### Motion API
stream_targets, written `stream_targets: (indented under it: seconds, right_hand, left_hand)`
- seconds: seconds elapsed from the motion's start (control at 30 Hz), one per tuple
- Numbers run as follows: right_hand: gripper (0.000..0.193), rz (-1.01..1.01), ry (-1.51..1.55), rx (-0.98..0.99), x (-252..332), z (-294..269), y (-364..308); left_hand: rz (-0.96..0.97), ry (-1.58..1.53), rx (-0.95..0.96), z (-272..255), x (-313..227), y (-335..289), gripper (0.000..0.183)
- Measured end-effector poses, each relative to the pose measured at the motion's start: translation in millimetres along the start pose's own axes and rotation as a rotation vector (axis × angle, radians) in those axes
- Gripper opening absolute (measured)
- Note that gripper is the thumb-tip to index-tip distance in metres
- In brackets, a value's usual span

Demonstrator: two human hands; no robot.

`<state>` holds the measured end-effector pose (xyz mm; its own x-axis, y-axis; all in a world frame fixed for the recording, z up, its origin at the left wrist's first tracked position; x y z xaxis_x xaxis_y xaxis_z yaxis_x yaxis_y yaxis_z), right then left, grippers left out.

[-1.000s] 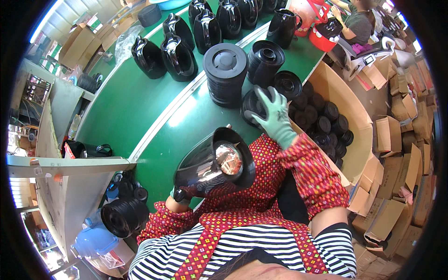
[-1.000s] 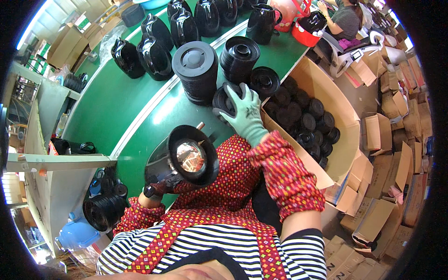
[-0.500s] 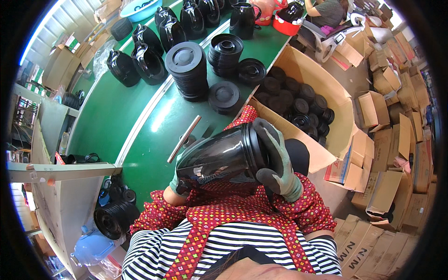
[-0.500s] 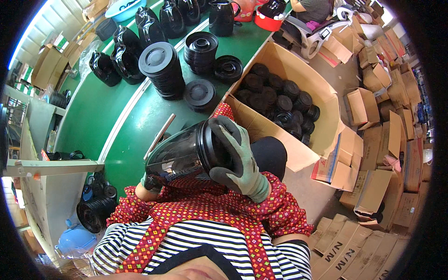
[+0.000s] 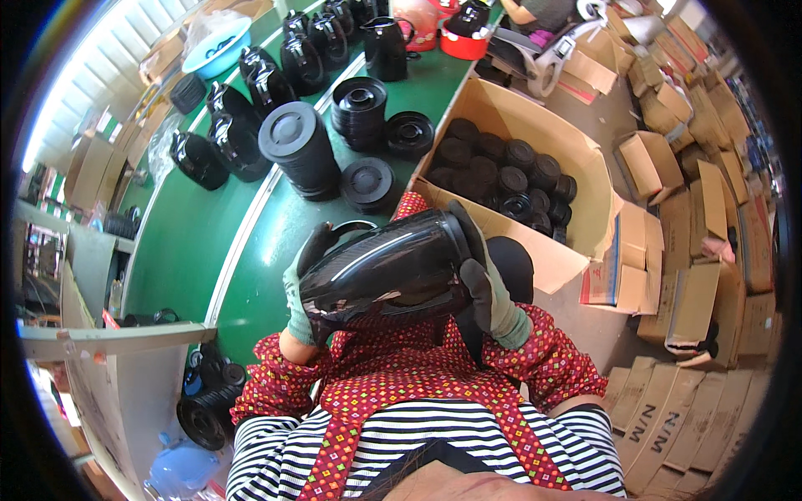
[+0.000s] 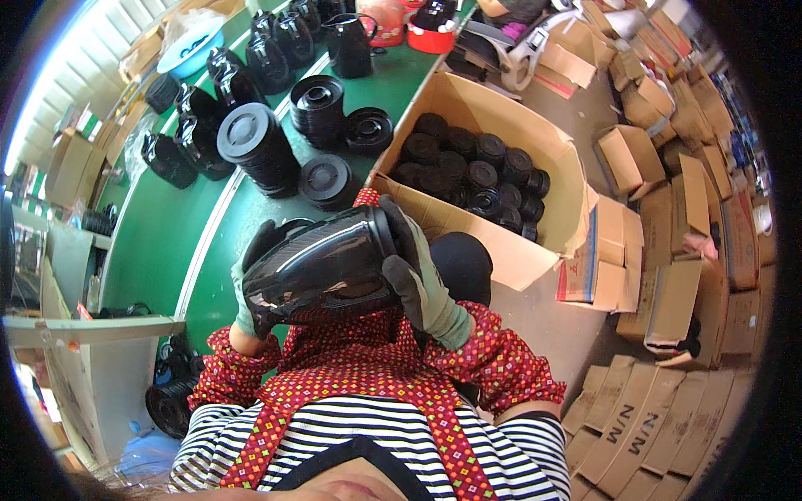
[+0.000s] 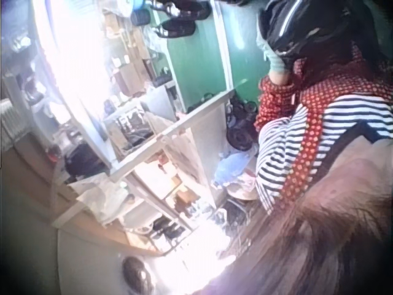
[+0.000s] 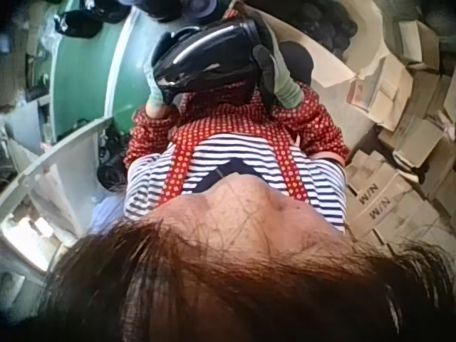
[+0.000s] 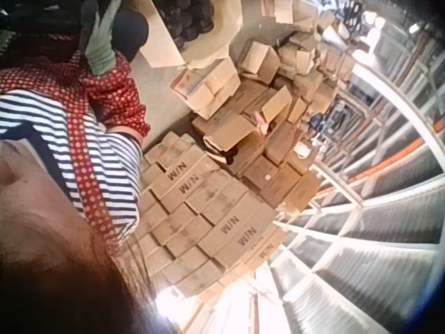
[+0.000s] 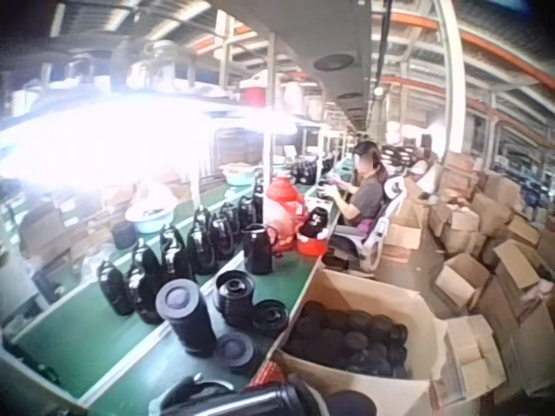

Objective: The person assembles black plastic kettles by inserting a metal rod into the base and securing a lid. They handle each kettle one at a time, place the assembled units on a green table, and stack the lids nearby. The process is repeated continuously throughout the clip.

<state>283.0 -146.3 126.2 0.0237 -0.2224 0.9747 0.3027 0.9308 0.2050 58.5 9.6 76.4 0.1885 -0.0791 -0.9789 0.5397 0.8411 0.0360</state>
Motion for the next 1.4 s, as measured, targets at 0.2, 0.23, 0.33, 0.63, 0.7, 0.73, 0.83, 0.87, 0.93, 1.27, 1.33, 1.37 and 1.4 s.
stream_targets:
  seconds: [0.2,0.23,0.33,0.63,0.7,0.73,0.83,0.87,0.93,1.27,1.33,1.37,1.4]
  right_hand:
    - [0.073,0.129,0.155,0.044,-2.1,-3.1,9.7]
    - [0.070,0.137,0.248,0.111,-26.1,-10.0,17.9]
    - [0.073,0.175,0.328,0.185,16.9,-14.1,22.7]
    - [0.096,-0.171,-0.196,0.207,58.0,-4.7,28.1]
    - [0.094,-0.124,-0.240,0.101,56.0,1.3,21.8]
    - [0.093,-0.101,-0.262,0.048,54.3,2.0,18.0]
    - [0.090,-0.107,-0.374,0.043,62.9,0.7,9.6]
    - [0.090,-0.134,-0.406,0.062,68.7,0.4,8.5]
    - [0.094,-0.217,-0.456,0.093,68.4,-0.9,3.3]
    - [0.106,-0.537,-0.609,0.370,83.1,17.5,-16.0]
    - [0.108,-0.545,-0.653,0.395,83.5,12.9,-13.0]
    - [0.108,-0.522,-0.698,0.385,84.6,4.4,-10.1]
    - [0.109,-0.500,-0.727,0.378,83.1,-1.1,-7.9]
  left_hand:
    - [0.400,0.244,-0.056,6.2,-21.7,-0.4,0.099]
    - [0.429,0.403,-0.058,8.1,-28.8,-1.6,0.097]
    - [0.386,0.275,-0.099,16.6,-38.9,-0.4,0.095]
    - [0.272,0.697,0.403,14.1,32.8,9.9,0.065]
    - [0.120,0.518,0.486,17.7,55.9,16.7,0.075]
    - [-0.004,0.263,0.448,11.2,61.8,6.8,0.076]
    - [-0.038,0.098,0.470,39.5,6.0,3.2,0.079]
    - [0.009,0.145,0.509,41.5,-2.9,6.8,0.079]
    - [0.103,0.238,0.588,44.2,-13.1,11.3,0.081]
    - [-0.604,-0.402,0.796,42.1,63.4,-26.4,0.069]
    - [-0.442,-0.219,0.878,59.6,33.7,-10.0,0.069]
    - [-0.268,-0.004,0.902,62.8,23.4,0.6,0.070]
    - [-0.106,0.125,0.805,60.7,17.7,2.3,0.072]
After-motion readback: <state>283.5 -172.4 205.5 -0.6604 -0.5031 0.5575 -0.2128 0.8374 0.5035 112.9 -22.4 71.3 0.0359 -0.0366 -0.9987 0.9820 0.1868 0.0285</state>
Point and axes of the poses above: each hand's wrist, its own y-axis towards the middle knuckle, its own z-axis out of the palm, x = y × z, the point moved 6 cm from there along y, towards the middle knuckle, and after that the axes turned 1 degree about -y, right-handed, at the moved point
